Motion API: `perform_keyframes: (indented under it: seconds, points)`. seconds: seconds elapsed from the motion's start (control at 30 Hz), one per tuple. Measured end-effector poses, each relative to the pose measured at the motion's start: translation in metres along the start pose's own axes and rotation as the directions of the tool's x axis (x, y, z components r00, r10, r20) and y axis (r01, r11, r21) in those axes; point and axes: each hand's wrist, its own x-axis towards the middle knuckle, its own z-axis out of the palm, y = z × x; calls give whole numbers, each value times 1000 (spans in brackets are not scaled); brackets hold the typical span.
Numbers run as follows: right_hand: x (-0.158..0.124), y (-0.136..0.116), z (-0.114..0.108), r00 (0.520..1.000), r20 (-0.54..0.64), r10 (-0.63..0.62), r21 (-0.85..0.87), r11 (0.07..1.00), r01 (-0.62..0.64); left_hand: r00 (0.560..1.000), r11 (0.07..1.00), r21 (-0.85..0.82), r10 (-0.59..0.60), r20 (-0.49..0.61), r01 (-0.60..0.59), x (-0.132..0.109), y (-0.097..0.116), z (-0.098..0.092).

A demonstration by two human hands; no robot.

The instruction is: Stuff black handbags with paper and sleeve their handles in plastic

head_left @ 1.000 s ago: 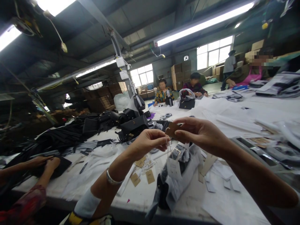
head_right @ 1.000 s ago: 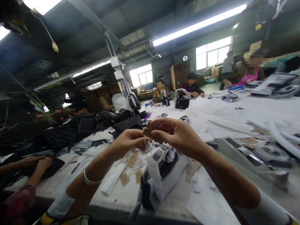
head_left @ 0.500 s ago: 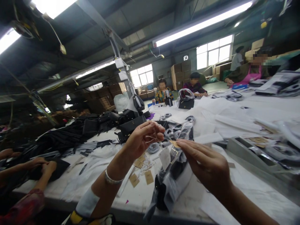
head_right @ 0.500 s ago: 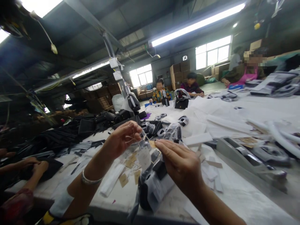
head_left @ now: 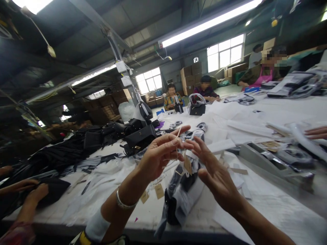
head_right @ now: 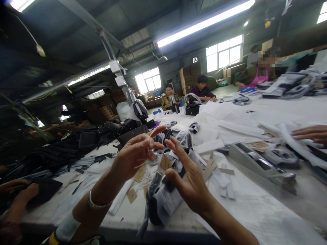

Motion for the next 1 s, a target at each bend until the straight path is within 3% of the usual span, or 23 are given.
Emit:
perform_keyframes:
  seconds: [0.1,0.2,0.3,0.47,0.6,0.77,0.9,1.0]
  points:
    - [7,-7,10,996,52,69,85,994,-73,998,1000,-18,-16,55,17,1,-2,10]
    - [2,-7,13,988,-3,152,184,971,-149,998,1000,-15,8,57,-7,0,-4,9]
    - [-11,-1,6,975,-18,222,283,936,-208,1000,1000,-10,-8,23,8,-7,-13,-4]
    - [-36,5,-10,932,139,336,359,859,-364,988,988,-46,-147,-44,145,-26,-45,-35]
    - [-50,9,-19,881,96,464,126,872,-473,975,976,41,-210,-72,213,-39,-67,-53]
    - [-56,19,-29,829,173,531,-199,844,-499,952,961,128,-215,-219,247,-42,-90,-73]
    - [-52,29,-25,778,263,570,-213,821,-530,929,895,252,-364,-65,368,-37,-114,-84]
    - [-48,39,-18,762,337,553,-105,826,-554,888,868,271,-451,83,416,-30,-128,-85]
